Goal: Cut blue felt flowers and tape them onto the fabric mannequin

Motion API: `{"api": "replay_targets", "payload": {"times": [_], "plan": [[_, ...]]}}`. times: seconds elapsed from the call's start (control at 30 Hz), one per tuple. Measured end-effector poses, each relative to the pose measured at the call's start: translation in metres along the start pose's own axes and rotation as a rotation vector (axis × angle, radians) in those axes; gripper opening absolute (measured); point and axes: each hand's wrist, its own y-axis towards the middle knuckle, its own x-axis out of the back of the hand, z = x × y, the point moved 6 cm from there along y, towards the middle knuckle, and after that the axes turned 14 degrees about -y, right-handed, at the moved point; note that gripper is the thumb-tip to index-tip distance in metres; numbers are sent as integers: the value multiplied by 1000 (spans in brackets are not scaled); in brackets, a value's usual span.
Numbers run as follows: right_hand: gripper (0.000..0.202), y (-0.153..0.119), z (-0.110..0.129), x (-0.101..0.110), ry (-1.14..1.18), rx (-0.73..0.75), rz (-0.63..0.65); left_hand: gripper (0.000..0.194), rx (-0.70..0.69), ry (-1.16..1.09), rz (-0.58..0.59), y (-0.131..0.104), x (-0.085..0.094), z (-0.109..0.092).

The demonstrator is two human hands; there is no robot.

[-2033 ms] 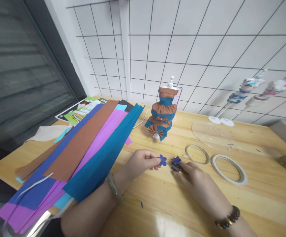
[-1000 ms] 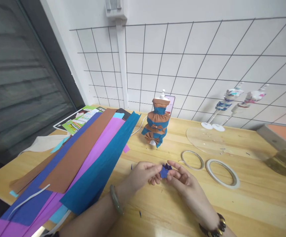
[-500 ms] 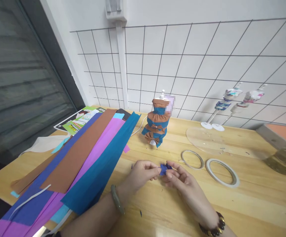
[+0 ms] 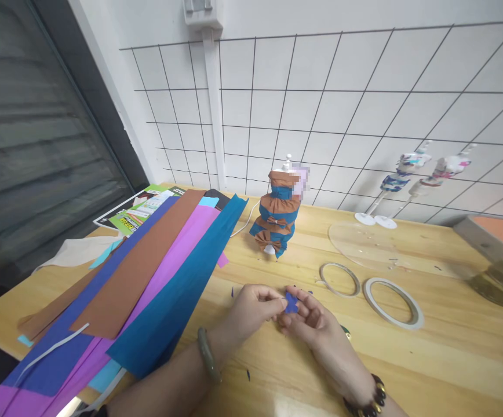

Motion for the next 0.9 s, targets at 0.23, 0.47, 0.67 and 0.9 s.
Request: {"api": "replay_targets", "payload": {"times": [0.23, 0.47, 0.67, 0.9], "plan": [[49, -3, -1, 4, 26, -43, -19, 20, -28, -8, 61, -1, -3, 5], [57, 1, -3, 4, -27, -2, -33, 18, 10, -5, 11, -1, -2, 0], [53, -1, -2, 2, 19, -17, -12, 19, 19, 3, 13, -1, 0, -1], [54, -2, 5, 1, -14, 1, -6, 18, 15, 6, -10, 0, 1, 0]]}}
